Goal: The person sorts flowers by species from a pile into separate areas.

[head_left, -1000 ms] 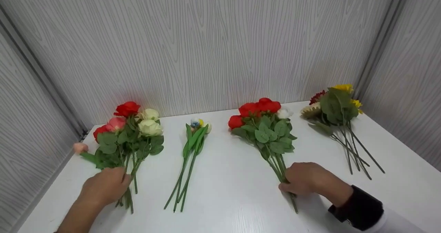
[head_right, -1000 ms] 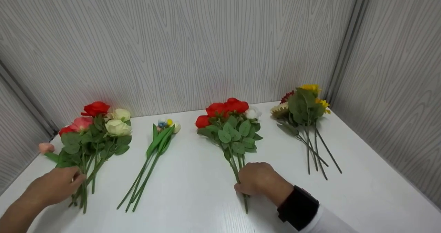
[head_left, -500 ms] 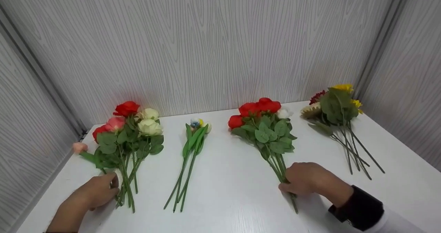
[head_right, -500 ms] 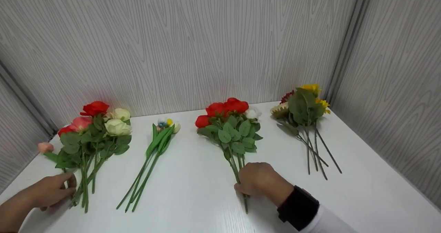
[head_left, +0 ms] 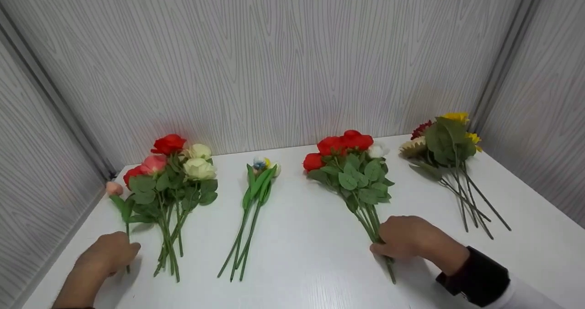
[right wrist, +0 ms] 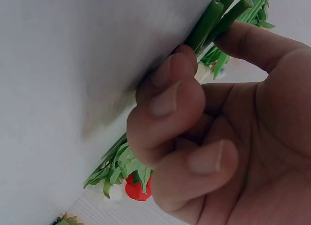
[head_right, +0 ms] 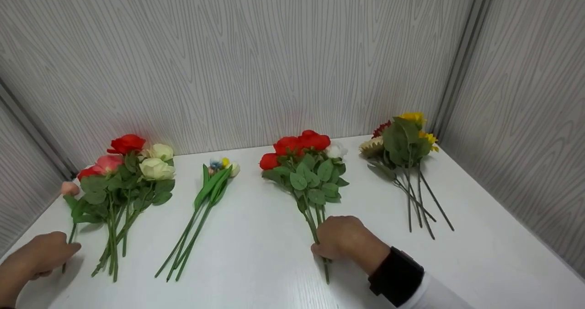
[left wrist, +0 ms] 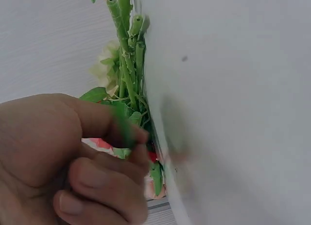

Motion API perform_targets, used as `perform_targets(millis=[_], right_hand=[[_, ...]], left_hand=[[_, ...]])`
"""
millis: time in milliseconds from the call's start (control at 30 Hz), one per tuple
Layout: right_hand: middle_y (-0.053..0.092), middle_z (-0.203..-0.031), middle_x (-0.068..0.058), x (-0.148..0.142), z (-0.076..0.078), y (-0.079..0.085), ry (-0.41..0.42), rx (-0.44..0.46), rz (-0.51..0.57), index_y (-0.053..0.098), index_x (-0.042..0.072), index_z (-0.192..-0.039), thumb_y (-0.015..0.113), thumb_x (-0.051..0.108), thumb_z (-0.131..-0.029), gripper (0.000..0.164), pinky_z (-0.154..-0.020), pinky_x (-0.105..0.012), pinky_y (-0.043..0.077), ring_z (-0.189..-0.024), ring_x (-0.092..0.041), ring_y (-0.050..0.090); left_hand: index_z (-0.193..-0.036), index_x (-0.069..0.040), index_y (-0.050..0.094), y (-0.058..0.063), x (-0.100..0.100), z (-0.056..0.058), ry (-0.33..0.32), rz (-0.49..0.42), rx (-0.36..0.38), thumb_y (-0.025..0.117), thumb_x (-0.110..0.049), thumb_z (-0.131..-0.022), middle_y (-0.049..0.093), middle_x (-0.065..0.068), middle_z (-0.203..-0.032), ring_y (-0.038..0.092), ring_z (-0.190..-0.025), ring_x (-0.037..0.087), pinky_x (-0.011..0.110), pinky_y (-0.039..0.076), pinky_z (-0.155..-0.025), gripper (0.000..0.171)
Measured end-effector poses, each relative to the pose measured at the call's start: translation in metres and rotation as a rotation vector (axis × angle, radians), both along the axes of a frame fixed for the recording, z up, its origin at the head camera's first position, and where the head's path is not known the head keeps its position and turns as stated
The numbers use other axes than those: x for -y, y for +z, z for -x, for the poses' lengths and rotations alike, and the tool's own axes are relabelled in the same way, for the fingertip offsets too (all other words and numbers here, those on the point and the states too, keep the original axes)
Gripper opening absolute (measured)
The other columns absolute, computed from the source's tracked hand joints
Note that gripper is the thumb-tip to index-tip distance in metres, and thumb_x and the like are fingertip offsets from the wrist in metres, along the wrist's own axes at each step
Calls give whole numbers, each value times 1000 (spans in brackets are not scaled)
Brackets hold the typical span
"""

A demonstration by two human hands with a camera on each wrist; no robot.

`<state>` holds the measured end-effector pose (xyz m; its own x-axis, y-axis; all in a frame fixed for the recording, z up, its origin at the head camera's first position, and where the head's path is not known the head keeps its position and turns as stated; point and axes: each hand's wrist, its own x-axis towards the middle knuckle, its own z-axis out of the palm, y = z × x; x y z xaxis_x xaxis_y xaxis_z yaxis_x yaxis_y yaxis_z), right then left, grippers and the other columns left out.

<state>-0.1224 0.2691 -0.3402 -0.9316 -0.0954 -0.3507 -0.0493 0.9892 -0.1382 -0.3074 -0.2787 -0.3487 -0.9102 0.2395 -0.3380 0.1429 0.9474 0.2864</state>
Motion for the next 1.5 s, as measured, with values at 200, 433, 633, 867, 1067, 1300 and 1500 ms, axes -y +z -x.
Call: perform_targets(millis=[200,433,633,867,1067,1300,1500], right_hand=[[46,-61,1,-1,0,-1,4,8,0,49,16,-61,59,44,-97,47,-56,-33,35,-54,-15,42],[47,-60,1,-1,1,-1,-2,20,8,50,16,-61,59,44,-97,46,-56,-33,34,-53,-15,42],[44,-59,2,-2,1,-1,5,9,12,48,17,-60,59,42,-97,47,-56,-32,33,-52,-14,40],[47,-63,-1,-2,1,-2,-7,9,-2,47,16,-62,59,43,-97,46,-58,-35,35,-56,-16,43],[48,-65,-2,1,2,0,-16,10,-8,46,16,-62,60,44,-96,47,-58,-36,35,-57,-17,43],[49,-64,-2,1,3,1,4,11,-18,49,15,-63,59,44,-97,46,-59,-36,36,-56,-17,44],[51,-66,-3,-1,3,-1,-3,19,-10,52,14,-65,58,45,-97,46,-60,-38,38,-57,-19,47]], left_hand=[[-71,1,55,14,-11,-11,141,-74,-318,26,-23,-100,55,17,-65,48,-58,24,40,42,-47,48],[-59,-5,44,22,-49,-32,150,-124,-674,32,-17,-97,44,10,-49,40,-46,22,37,33,-36,41],[-62,-6,46,24,-96,-47,-16,-121,-740,42,-19,-99,40,6,-50,37,-45,18,31,31,-37,39],[-62,-7,47,7,-151,-59,-242,-97,-901,58,-11,-92,38,5,-47,39,-39,17,34,34,-35,32],[-62,-9,45,-1,-175,-60,-346,-54,-770,55,-14,-95,40,5,-50,40,-42,17,35,35,-37,35],[-65,-8,50,1,-176,-61,-366,-27,-341,48,-16,-101,48,9,-59,48,-54,21,41,44,-53,37],[-72,-6,57,1,-174,-61,-389,-33,-216,51,-16,-100,52,8,-64,54,-63,21,46,49,-64,30]])
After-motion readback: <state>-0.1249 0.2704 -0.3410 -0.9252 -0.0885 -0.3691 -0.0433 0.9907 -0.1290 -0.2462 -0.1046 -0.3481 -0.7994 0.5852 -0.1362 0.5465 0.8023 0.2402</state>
